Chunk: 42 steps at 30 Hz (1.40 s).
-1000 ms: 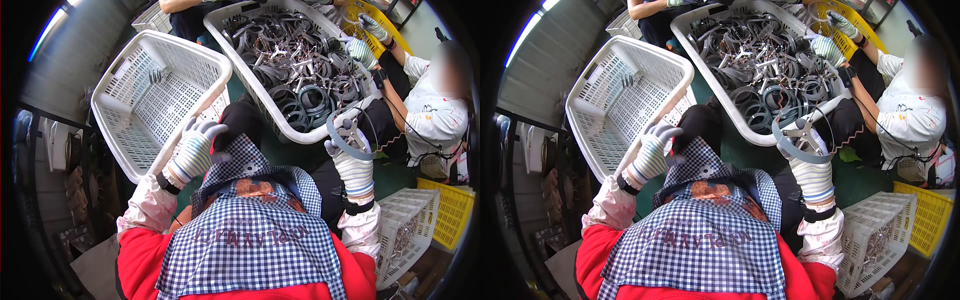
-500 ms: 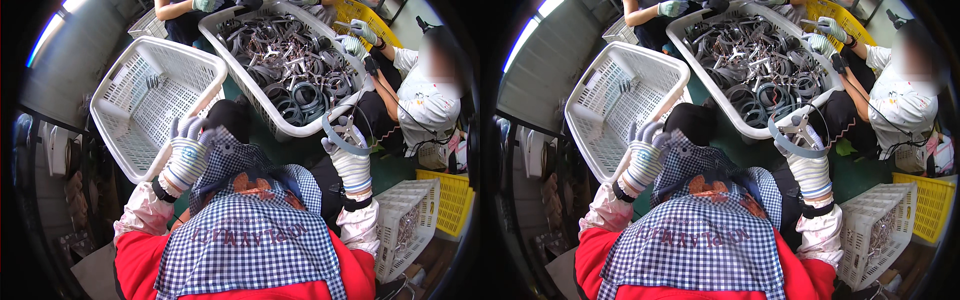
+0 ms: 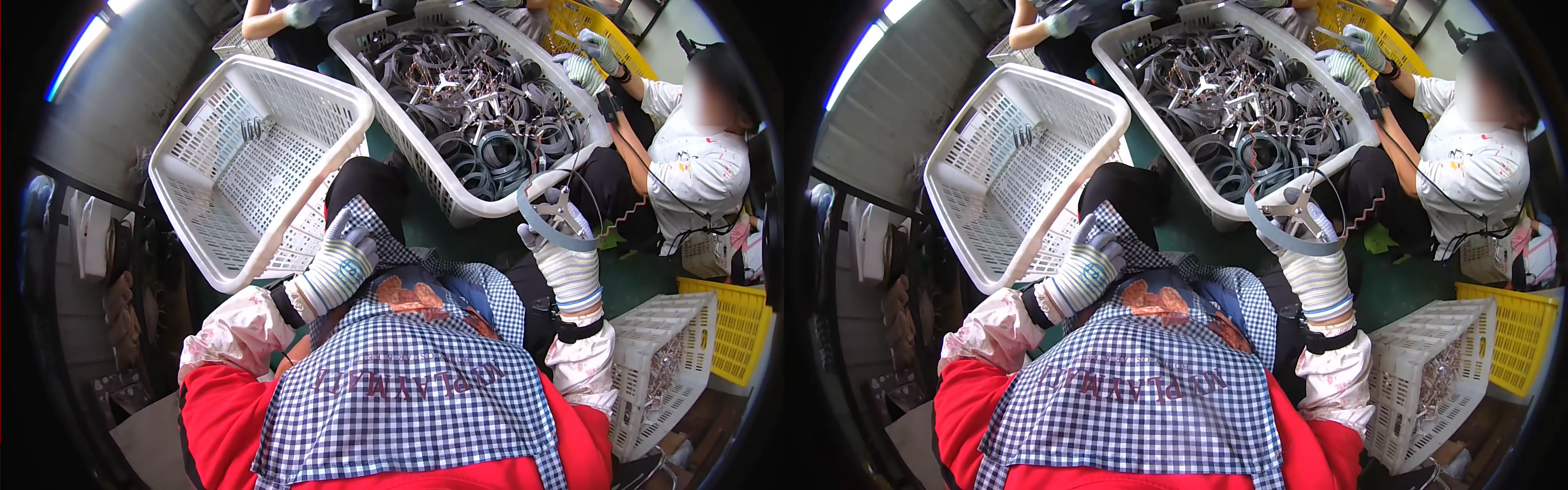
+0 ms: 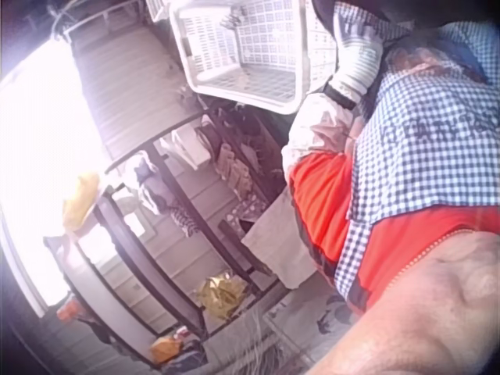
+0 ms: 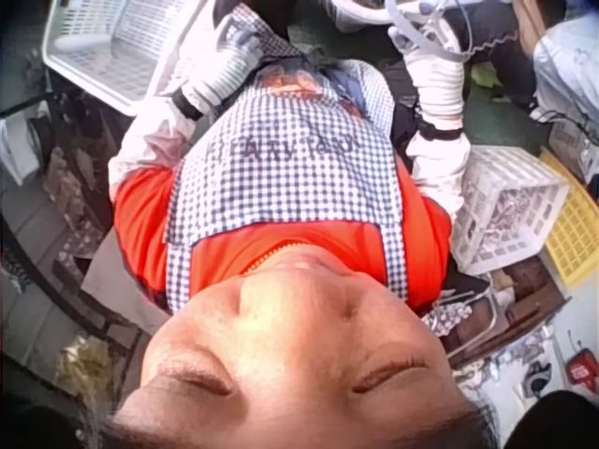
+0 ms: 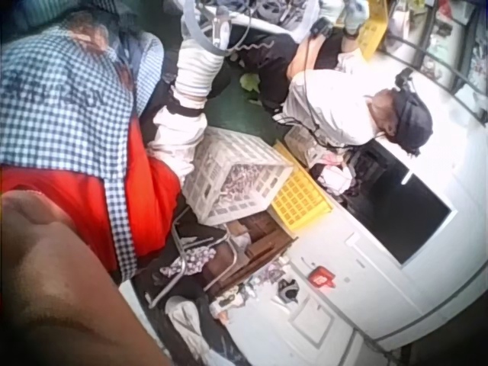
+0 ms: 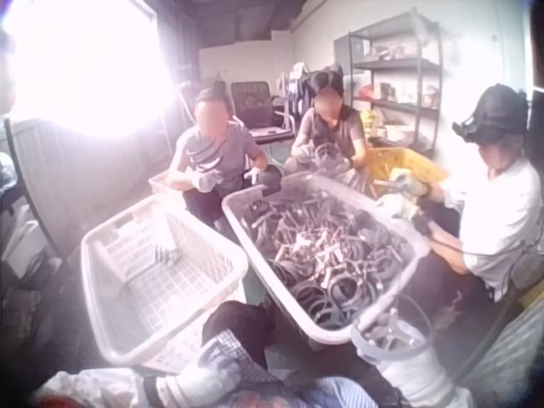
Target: Sorting and inspecting metal components in a manufacturing setting.
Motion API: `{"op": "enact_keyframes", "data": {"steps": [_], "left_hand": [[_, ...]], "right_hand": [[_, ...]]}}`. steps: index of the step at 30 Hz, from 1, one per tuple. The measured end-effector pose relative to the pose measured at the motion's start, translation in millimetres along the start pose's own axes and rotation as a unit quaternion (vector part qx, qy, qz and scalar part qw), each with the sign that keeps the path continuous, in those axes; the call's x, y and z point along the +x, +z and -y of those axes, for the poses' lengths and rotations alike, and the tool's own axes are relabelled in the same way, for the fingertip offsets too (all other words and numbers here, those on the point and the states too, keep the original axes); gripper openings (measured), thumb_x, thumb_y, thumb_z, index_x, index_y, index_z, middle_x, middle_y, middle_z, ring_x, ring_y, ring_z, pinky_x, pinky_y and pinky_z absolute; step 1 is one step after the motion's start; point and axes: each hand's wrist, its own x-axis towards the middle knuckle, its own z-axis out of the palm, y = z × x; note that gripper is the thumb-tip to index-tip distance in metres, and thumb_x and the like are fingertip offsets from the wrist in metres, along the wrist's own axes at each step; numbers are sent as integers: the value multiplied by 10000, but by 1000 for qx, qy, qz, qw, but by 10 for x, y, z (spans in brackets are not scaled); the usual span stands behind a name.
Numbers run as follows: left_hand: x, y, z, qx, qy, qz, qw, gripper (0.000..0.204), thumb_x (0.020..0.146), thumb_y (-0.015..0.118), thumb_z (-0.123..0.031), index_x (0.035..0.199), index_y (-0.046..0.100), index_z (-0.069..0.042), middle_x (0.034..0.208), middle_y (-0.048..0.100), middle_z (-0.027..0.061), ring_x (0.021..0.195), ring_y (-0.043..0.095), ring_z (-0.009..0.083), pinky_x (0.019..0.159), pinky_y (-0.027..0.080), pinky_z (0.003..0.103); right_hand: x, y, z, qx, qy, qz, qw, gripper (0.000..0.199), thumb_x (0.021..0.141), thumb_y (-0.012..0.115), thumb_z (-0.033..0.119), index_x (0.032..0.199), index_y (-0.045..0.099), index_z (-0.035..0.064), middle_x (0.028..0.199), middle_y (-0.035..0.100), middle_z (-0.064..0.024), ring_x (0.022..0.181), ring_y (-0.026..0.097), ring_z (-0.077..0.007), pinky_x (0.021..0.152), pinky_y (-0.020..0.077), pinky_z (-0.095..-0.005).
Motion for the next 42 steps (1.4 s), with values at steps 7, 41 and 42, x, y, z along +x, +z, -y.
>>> {"op": "enact_keyframes", "data": {"steps": [7,41,42], "left_hand": [[30,-145,-20,1,30,53,998,78,838,535,-247,851,585,-189,951,537,5,1090,528,236,1167,206,585],[-205,551,-318,-353,55,71,931,224,952,396,-157,1109,553,-192,897,501,38,882,523,225,1016,374,468],[-154,349,-301,-201,97,13,975,170,936,425,-165,1020,571,-184,902,511,23,912,532,211,1079,324,471]], "right_hand": [[-20,34,-18,37,20,26,999,374,1028,403,135,1339,471,-60,1233,588,-217,1137,608,-301,1037,496,-459],[-251,114,-127,6,20,35,999,413,1025,463,243,1304,501,-59,1212,590,-245,1125,614,-297,1014,508,-400],[-263,145,-129,7,19,32,999,413,1025,463,243,1304,501,-59,1212,590,-245,1125,614,-297,1014,508,-400]]}}
